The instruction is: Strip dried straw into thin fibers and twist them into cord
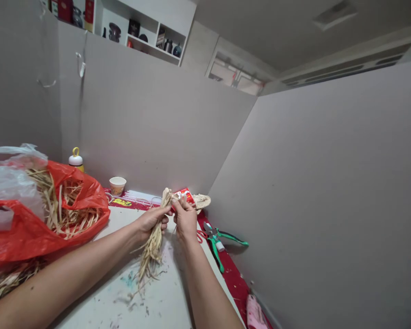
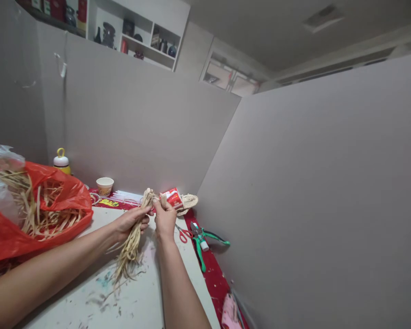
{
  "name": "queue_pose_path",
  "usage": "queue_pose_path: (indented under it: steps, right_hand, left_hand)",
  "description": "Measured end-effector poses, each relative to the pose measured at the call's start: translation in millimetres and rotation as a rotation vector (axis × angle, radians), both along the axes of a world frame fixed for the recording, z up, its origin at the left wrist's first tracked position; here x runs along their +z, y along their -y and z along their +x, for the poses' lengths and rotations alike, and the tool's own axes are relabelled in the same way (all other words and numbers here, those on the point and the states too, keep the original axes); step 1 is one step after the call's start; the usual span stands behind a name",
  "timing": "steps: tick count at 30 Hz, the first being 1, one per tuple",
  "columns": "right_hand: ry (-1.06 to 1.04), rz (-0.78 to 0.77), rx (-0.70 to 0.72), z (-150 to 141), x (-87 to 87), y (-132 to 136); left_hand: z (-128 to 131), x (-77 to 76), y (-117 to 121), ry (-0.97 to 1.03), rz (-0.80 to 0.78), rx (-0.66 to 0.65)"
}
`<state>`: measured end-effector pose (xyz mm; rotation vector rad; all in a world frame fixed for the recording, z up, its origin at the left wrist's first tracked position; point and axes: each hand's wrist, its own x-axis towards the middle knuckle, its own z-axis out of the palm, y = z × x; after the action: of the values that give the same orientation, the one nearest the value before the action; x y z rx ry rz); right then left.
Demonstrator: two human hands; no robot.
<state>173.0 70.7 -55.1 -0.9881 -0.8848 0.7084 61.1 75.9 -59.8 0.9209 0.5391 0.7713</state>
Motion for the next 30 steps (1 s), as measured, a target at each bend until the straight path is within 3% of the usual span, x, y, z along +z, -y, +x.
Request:
queue_pose_path:
  steps: [4, 9, 18, 22, 25, 30]
  right_hand:
    - [-0.154, -0.026, -0.031, -2, 2.1, 0]
    - [-0.253, 0.024, -0.071, 3, 4.5, 0]
    - [-0.189, -0.014, 0.103, 2, 6.2, 3]
    - [-0.178, -0.013, 0.058, 2, 1.6, -4]
    - [-0.228, 0.035, -0.03, 17, 3.7, -8]
    - [-0.281, 0.092, -0.168, 64, 23.0, 1]
  left_hand:
    - [-2, 6.7, -2, 0.06, -0.093, 0.022]
    - [0, 3.6, -3, 0.034, -0.093, 0.04]
    - [4, -5.0, -1, -0.028, 0.044, 0.087]
    - [5, -7.0, 0, -0.045, 0.039, 0.053]
    - [5, -7.1, -1, -0.042, 0.013, 0.026]
    - [1, -9.2, -10, -0.049, -0.035, 0.115]
